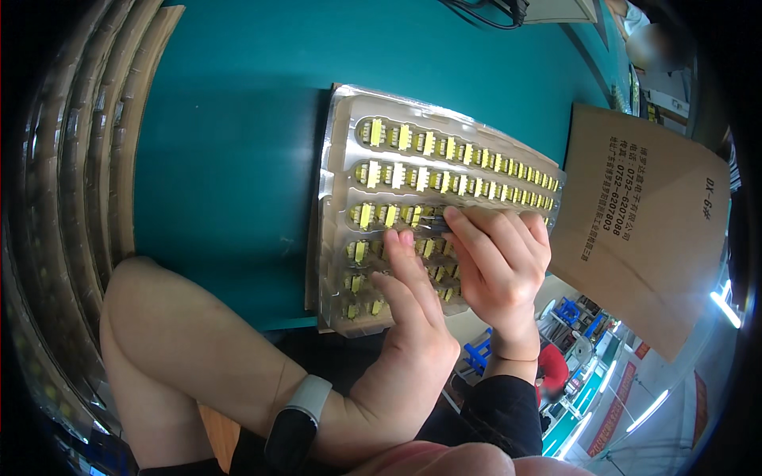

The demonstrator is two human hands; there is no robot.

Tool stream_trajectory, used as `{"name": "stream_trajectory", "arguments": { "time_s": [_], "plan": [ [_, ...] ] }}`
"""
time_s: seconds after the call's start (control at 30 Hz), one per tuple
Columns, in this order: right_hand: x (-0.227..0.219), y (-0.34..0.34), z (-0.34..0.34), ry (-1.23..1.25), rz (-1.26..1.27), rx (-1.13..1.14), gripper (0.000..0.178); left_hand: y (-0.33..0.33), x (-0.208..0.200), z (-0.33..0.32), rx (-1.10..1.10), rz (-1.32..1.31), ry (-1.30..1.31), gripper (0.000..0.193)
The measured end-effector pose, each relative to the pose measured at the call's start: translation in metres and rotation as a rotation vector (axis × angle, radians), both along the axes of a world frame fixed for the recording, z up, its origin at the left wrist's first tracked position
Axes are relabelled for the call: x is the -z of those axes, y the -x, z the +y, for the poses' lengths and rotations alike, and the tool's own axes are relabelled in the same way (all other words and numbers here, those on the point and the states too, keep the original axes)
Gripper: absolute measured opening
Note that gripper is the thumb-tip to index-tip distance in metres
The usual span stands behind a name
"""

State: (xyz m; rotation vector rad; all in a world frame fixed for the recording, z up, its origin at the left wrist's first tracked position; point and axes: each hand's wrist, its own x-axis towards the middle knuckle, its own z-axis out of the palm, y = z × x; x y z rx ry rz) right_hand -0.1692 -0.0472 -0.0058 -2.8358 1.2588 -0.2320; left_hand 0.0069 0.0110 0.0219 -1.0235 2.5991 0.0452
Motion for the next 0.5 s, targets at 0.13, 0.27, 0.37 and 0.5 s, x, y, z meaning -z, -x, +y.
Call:
{"name": "stream_trajectory", "arguments": {
  "time_s": [0.13, 0.27, 0.37, 0.5],
  "plan": [
    [0.0, -0.006, -0.001, 0.02, -0.029, -0.007, 0.042, -0.001, 0.001, 0.001, 0.017, -0.015, 0.028, 0.047],
    [0.0, -0.009, -0.001, -0.007, 0.018, -0.025, 0.042, -0.001, 0.002, 0.002, 0.015, -0.005, 0.014, 0.047],
    [-0.003, -0.014, -0.002, -0.032, 0.048, -0.031, 0.042, -0.003, -0.001, 0.001, 0.024, -0.022, 0.002, 0.047],
    [-0.003, -0.012, 0.0, -0.028, 0.051, -0.038, 0.043, -0.004, -0.003, 0.004, 0.028, -0.05, -0.013, 0.047]
  ]
}}
